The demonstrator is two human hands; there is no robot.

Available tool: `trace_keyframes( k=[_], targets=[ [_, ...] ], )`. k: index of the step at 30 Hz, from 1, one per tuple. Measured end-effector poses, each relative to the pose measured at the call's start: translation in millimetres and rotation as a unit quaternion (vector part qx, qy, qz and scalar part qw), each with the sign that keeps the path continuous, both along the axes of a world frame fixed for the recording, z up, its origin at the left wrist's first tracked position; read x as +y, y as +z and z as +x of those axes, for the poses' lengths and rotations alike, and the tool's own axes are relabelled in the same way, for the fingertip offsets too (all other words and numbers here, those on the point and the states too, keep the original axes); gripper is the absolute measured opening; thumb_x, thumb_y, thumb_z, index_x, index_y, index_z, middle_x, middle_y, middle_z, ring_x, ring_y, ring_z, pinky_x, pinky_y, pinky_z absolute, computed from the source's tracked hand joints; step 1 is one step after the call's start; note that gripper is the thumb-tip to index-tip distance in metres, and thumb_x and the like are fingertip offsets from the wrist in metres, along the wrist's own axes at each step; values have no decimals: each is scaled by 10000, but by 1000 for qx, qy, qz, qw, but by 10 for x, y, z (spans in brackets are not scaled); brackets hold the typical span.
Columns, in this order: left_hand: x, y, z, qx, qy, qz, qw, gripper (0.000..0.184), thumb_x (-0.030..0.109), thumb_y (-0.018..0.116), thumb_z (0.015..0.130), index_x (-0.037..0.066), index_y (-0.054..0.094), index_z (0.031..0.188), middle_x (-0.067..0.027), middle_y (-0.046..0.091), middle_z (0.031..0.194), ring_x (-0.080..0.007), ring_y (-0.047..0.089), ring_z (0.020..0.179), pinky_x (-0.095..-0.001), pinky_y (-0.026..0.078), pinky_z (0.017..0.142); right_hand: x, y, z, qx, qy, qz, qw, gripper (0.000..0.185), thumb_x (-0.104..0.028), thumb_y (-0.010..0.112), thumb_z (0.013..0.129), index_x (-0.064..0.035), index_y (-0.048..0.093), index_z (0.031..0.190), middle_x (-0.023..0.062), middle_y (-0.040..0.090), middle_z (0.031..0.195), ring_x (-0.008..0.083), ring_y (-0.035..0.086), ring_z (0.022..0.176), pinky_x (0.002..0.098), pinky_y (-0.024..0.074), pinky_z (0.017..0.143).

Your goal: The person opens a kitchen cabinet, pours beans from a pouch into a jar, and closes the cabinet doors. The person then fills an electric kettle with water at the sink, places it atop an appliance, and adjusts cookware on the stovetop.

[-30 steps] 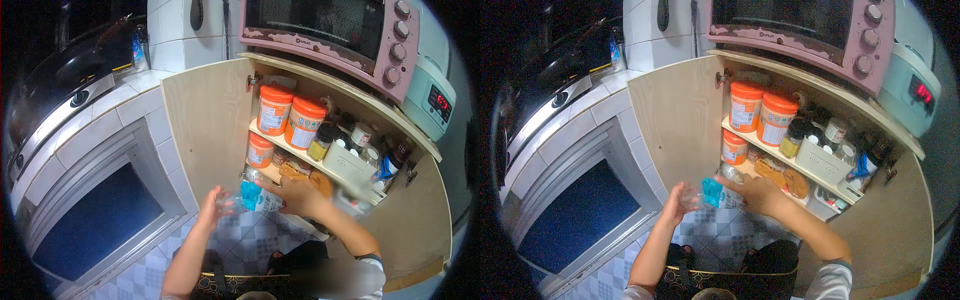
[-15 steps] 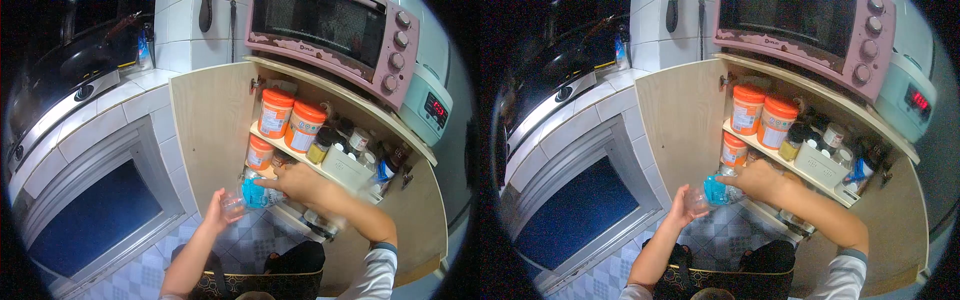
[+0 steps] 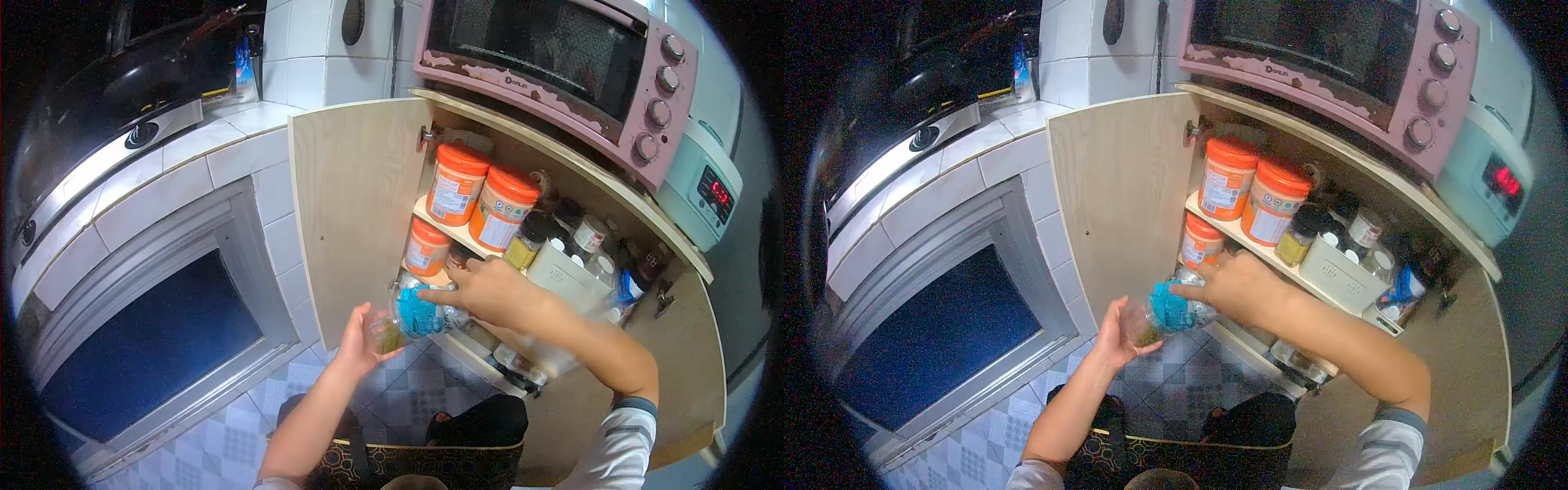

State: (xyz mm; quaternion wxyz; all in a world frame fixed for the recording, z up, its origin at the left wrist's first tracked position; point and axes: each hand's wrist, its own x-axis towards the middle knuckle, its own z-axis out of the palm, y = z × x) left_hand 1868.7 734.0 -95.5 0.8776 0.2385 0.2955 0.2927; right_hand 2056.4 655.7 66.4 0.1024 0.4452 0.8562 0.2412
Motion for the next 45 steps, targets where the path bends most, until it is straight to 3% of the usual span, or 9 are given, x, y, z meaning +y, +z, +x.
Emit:
trace_keyframes(
  k=[9, 28, 45],
  targets=[
    [23, -7, 102, -51, 0, -19, 998, 690, 542, 425, 792, 52, 358, 1273, -157, 397, 1290, -296, 400, 1174, -522, 316, 942, 95, 179, 17, -27, -6, -16, 999, 465, -124, 526, 768, -317, 503, 1191, 64, 584, 898, 231, 610, 789, 326, 508, 605],
    [-36, 128, 129, -89, 29, -41, 995, 518, 489, 404, 823, 100, 460, 1160, -126, 487, 1177, -297, 460, 1078, -543, 352, 890, 155, 388, -18, -46, 8, -2, 999, 502, -129, 549, 758, -331, 487, 1213, 48, 593, 832, 218, 613, 721, 319, 499, 571],
    [-32, 150, 118, -121, 25, -43, 991, 514, 496, 380, 826, 124, 470, 1169, -121, 481, 1185, -294, 452, 1076, -536, 343, 895, 205, 444, 11, -51, 38, 33, 997, 467, -123, 503, 788, -350, 499, 1197, 44, 598, 771, 214, 619, 672, 327, 493, 545]
  ],
)
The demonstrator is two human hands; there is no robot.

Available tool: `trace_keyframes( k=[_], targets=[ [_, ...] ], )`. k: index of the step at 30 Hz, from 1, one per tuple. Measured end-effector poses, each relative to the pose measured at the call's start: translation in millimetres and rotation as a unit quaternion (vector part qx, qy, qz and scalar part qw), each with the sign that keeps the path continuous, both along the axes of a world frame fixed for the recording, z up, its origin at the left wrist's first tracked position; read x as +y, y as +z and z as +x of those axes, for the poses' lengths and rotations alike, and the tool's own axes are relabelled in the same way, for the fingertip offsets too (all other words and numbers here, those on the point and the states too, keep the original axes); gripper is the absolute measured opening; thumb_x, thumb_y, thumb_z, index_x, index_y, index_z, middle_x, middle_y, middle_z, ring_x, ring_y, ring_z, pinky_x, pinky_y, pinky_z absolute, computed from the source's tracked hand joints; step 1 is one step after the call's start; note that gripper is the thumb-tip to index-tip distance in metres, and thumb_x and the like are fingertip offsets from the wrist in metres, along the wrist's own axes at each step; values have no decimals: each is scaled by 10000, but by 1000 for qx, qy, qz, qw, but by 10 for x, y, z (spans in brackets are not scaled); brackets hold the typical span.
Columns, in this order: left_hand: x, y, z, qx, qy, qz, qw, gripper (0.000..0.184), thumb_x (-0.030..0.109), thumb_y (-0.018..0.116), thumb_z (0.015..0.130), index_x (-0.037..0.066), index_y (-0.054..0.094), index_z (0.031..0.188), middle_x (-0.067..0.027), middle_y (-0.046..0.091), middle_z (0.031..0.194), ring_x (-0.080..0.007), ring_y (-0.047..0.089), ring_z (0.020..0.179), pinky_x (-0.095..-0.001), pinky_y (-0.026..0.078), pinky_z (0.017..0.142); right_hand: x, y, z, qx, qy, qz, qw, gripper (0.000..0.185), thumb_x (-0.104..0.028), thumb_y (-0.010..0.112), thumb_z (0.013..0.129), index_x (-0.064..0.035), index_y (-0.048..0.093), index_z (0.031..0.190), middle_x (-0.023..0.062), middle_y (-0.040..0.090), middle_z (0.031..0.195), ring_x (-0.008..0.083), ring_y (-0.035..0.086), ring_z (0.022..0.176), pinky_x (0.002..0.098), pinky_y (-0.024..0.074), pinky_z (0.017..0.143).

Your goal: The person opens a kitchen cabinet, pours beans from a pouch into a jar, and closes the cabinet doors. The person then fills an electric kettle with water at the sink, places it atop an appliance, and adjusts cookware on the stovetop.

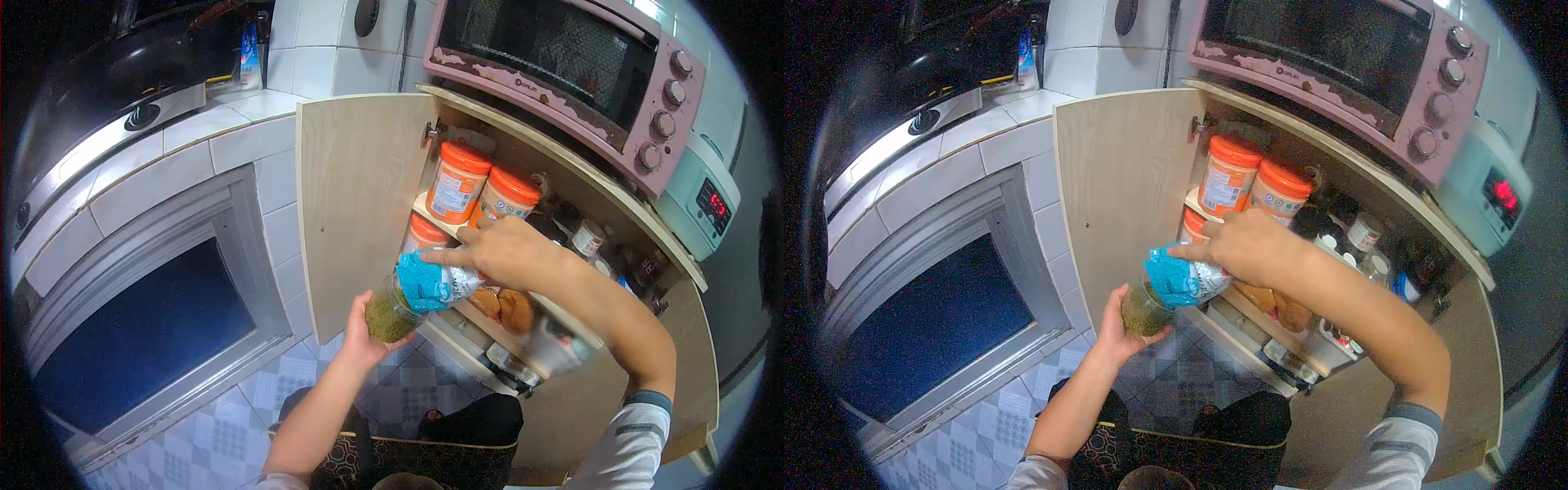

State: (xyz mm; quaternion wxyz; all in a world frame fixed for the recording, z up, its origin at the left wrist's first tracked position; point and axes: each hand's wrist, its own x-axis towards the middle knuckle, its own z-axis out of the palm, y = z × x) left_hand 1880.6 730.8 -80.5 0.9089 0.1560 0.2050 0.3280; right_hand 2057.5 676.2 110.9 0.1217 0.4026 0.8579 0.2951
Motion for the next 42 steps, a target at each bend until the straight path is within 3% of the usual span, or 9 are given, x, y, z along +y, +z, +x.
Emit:
trace_keyframes(
  k=[4, 6, 12, 18, 25, 27, 33, 42],
  targets=[
    [21, -54, 8, -12, -9, 2, 1000, 530, 506, 363, 823, 133, 465, 1185, -122, 477, 1200, -296, 450, 1084, -522, 340, 899, -8, 46, -35, -6, -7, 2, 1000, 464, -130, 511, 783, -349, 502, 1192, 43, 593, 765, 211, 618, 671, 328, 492, 542],
    [36, -81, 19, -21, -13, -1, 1000, 533, 506, 358, 823, 134, 463, 1189, -124, 475, 1204, -298, 451, 1086, -517, 343, 898, -21, 103, -93, -25, -74, -45, 996, 799, -147, 728, 591, -373, 392, 1279, 49, 569, 900, 236, 595, 792, 333, 500, 645],
    [34, -102, 53, -55, -21, -15, 998, 542, 504, 357, 817, 132, 462, 1197, -131, 473, 1211, -300, 462, 1079, -496, 362, 884, -2, 229, -193, -36, -117, -77, 990, 815, -141, 739, 570, -365, 401, 1276, 55, 576, 947, 249, 583, 871, 342, 502, 666],
    [50, -126, 69, -73, -26, -25, 997, 553, 505, 361, 811, 117, 464, 1192, -146, 477, 1199, -311, 473, 1061, -478, 392, 856, 34, 230, -172, -36, -88, -56, 994, 821, -148, 761, 535, -349, 431, 1259, 65, 572, 1034, 254, 567, 946, 353, 499, 709],
    [73, -166, 83, -93, -26, -16, 995, 563, 501, 349, 809, 104, 462, 1191, -151, 484, 1188, -320, 494, 1028, -460, 408, 835, 15, 303, -267, -36, -136, -90, 986, 792, -135, 749, 553, -345, 443, 1252, 77, 573, 1043, 252, 570, 925, 354, 497, 722],
    [83, -173, 81, -97, -28, -17, 995, 544, 503, 358, 804, 122, 470, 1176, -132, 486, 1182, -298, 482, 1038, -475, 391, 841, 28, 302, -241, -34, -72, -49, 996, 780, -141, 743, 563, -351, 443, 1252, 80, 578, 1043, 254, 576, 904, 349, 497, 719],
    [35, -94, 76, -90, -15, -6, 996, 549, 522, 370, 788, 142, 469, 1171, -114, 484, 1183, -281, 468, 1051, -488, 371, 855, 58, 287, -289, -55, -31, -2, 998, 667, -170, 685, 653, -367, 451, 1245, 71, 572, 1072, 255, 582, 864, 336, 492, 710],
    [18, -82, 75, -78, 21, -1, 997, 566, 538, 376, 785, 148, 455, 1187, -114, 470, 1200, -288, 454, 1066, -496, 358, 874, 104, 263, -371, -66, -22, -1, 998, 603, -176, 638, 689, -361, 466, 1236, 62, 575, 1039, 235, 581, 855, 349, 477, 682]
  ],
)
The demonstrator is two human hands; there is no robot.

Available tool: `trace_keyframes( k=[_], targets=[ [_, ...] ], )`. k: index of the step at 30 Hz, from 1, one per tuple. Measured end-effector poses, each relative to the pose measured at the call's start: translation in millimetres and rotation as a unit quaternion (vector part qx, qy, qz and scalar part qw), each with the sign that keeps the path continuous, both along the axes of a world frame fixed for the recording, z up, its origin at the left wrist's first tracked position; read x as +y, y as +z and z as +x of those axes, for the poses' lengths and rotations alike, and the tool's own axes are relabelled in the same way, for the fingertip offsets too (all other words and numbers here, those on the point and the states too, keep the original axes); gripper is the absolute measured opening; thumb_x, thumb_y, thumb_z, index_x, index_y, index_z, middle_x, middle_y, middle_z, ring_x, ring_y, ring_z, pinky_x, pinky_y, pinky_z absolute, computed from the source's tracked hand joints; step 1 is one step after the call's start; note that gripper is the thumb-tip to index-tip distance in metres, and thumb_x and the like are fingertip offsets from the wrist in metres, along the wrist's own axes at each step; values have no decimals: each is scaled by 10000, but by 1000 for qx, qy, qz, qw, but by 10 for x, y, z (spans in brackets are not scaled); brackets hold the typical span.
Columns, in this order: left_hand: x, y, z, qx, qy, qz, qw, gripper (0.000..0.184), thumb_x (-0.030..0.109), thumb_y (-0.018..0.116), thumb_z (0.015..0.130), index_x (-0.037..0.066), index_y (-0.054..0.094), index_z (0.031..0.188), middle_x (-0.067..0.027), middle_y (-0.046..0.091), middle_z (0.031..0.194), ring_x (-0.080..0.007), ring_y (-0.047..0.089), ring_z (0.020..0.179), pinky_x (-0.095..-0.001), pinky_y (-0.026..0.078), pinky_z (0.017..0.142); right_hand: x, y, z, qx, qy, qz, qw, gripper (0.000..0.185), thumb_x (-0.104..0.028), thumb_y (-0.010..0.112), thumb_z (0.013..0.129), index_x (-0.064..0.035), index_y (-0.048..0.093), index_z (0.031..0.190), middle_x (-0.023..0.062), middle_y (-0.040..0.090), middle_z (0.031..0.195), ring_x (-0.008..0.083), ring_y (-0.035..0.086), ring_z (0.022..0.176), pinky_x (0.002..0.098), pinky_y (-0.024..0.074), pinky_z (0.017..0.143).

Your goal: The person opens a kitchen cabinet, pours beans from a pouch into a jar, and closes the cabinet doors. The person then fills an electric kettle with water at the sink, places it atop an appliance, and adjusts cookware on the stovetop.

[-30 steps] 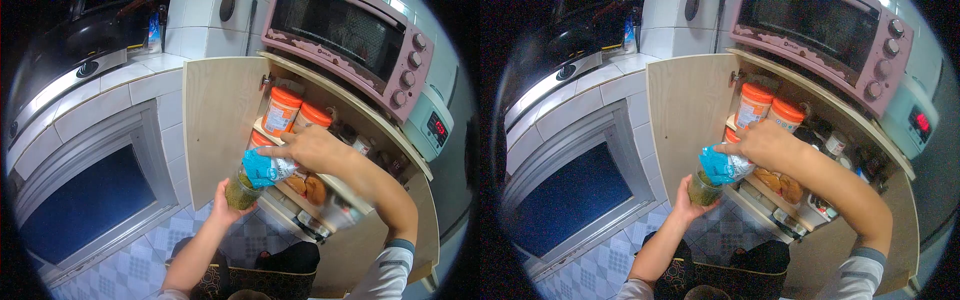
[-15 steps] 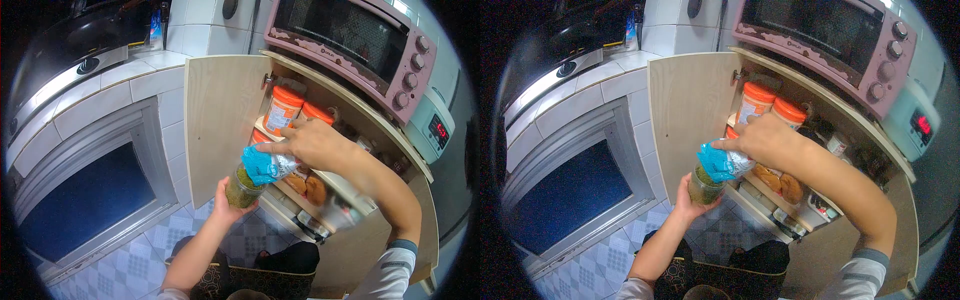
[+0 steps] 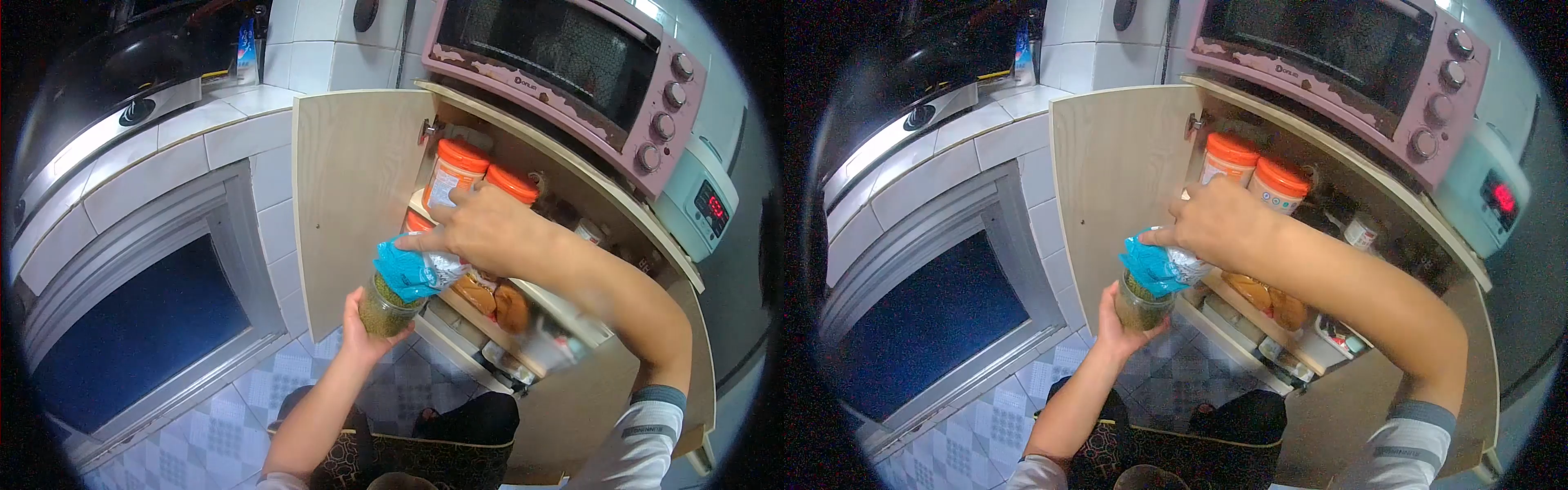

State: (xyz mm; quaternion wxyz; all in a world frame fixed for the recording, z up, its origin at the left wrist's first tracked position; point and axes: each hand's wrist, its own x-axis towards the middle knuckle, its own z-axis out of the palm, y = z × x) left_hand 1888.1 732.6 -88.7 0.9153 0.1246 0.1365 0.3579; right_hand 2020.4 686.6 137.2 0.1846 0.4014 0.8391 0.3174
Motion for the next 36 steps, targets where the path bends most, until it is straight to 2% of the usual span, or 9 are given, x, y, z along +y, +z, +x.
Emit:
trace_keyframes(
  k=[4, 7, 18, 36],
  targets=[
    [51, -102, 4, -34, -14, 8, 999, 557, 533, 370, 794, 147, 454, 1187, -113, 471, 1198, -289, 457, 1060, -492, 371, 862, -33, 66, -40, -6, -20, -23, 1000, 597, -161, 635, 695, -356, 469, 1235, 60, 576, 1032, 236, 576, 864, 355, 476, 703],
    [46, -92, -2, -45, -15, 7, 999, 544, 526, 363, 801, 147, 458, 1179, -109, 477, 1190, -287, 461, 1051, -490, 380, 851, -9, 56, -5, 17, 13, -4, 1000, 616, -157, 651, 683, -352, 467, 1237, 53, 577, 1020, 234, 570, 872, 352, 477, 719],
    [36, -66, 2, -40, -7, 2, 999, 539, 513, 348, 813, 127, 458, 1172, -130, 486, 1165, -299, 483, 1012, -480, 416, 810, -11, 31, -22, -4, 13, 5, 1000, 624, -171, 658, 683, -360, 457, 1242, 38, 577, 1051, 233, 563, 880, 346, 473, 767],
    [31, -77, 25, -41, -15, 12, 999, 539, 517, 328, 813, 130, 468, 1161, -119, 494, 1153, -288, 490, 997, -472, 416, 809, -41, 73, -9, 19, -11, -5, 1000, 637, -172, 673, 668, -373, 461, 1234, 30, 584, 1044, 217, 557, 879, 326, 472, 765]
  ],
)
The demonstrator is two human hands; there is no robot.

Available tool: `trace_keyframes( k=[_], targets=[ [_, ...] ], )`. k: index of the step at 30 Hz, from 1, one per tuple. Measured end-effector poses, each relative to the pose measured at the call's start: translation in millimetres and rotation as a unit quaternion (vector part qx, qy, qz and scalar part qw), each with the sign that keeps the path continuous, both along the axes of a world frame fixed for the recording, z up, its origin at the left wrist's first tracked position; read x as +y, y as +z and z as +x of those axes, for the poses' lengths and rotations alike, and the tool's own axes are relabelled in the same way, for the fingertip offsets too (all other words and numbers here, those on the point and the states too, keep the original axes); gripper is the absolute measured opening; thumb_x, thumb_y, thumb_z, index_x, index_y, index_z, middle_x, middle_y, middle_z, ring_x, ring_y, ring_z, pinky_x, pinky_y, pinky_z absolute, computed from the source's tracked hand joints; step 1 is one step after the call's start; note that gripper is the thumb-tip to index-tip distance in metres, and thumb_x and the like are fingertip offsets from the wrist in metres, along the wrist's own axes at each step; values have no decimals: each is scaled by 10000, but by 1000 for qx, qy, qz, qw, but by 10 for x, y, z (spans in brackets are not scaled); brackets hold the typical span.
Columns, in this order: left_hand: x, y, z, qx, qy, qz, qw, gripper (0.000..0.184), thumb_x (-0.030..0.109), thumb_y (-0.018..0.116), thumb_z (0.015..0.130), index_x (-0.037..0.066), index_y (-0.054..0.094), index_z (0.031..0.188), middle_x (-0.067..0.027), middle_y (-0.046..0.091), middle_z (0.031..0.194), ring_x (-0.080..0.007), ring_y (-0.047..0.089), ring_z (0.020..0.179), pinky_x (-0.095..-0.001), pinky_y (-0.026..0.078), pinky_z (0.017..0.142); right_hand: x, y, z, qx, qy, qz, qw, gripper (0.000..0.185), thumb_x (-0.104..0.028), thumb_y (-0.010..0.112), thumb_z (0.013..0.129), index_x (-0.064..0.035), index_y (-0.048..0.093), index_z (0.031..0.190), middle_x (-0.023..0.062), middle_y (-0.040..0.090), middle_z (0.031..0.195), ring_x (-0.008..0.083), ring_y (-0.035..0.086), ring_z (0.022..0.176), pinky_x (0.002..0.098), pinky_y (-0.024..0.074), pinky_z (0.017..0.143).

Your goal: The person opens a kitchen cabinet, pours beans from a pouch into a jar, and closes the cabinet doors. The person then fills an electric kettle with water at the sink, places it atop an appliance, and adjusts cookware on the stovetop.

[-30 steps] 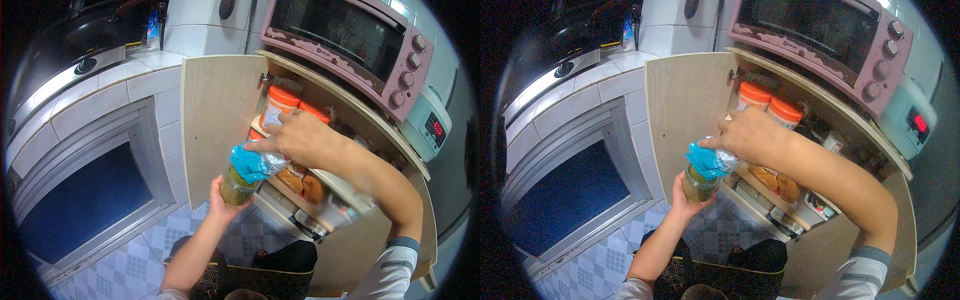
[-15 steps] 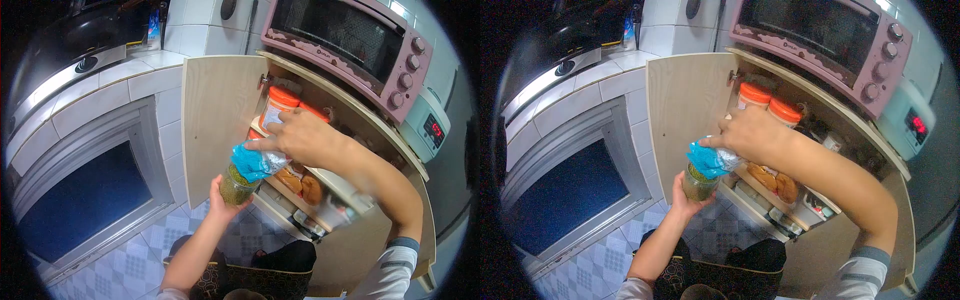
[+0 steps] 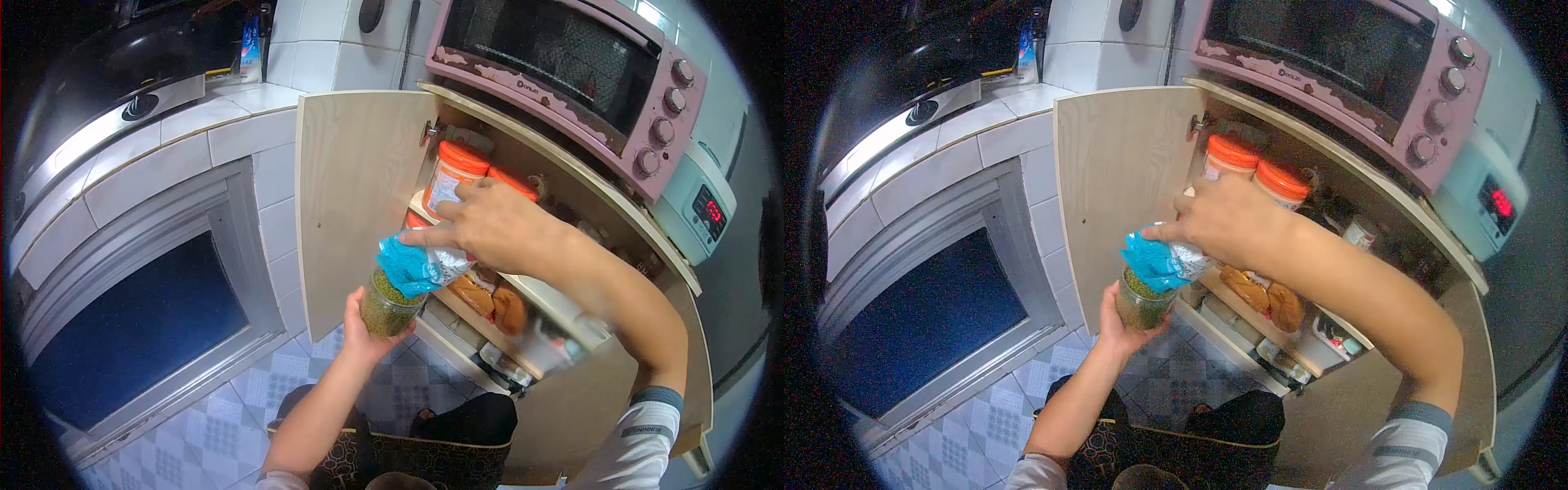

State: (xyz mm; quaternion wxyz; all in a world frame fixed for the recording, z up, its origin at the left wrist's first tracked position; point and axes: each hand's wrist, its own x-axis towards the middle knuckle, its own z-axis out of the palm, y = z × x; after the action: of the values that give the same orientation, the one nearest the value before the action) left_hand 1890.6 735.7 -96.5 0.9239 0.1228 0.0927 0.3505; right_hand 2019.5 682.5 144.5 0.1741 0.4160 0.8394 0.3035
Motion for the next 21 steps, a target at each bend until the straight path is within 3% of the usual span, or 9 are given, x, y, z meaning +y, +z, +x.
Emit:
trace_keyframes(
  k=[13, 21],
  targets=[
    [11, -20, 22, -17, -13, -3, 1000, 553, 517, 333, 803, 119, 469, 1162, -133, 500, 1145, -291, 495, 1000, -456, 409, 815, 2, 15, 18, -9, 7, 5, 1000, 677, -184, 692, 649, -373, 442, 1249, 33, 576, 1069, 222, 557, 900, 336, 473, 778],
    [-15, 25, 24, -10, -11, -13, 1000, 558, 517, 334, 804, 113, 467, 1164, -143, 502, 1140, -297, 507, 975, -446, 416, 803, -9, 38, 9, -41, 10, 44, 998, 740, -221, 690, 669, -339, 353, 1317, 8, 603, 1019, 202, 553, 914, 326, 449, 754]
  ],
)
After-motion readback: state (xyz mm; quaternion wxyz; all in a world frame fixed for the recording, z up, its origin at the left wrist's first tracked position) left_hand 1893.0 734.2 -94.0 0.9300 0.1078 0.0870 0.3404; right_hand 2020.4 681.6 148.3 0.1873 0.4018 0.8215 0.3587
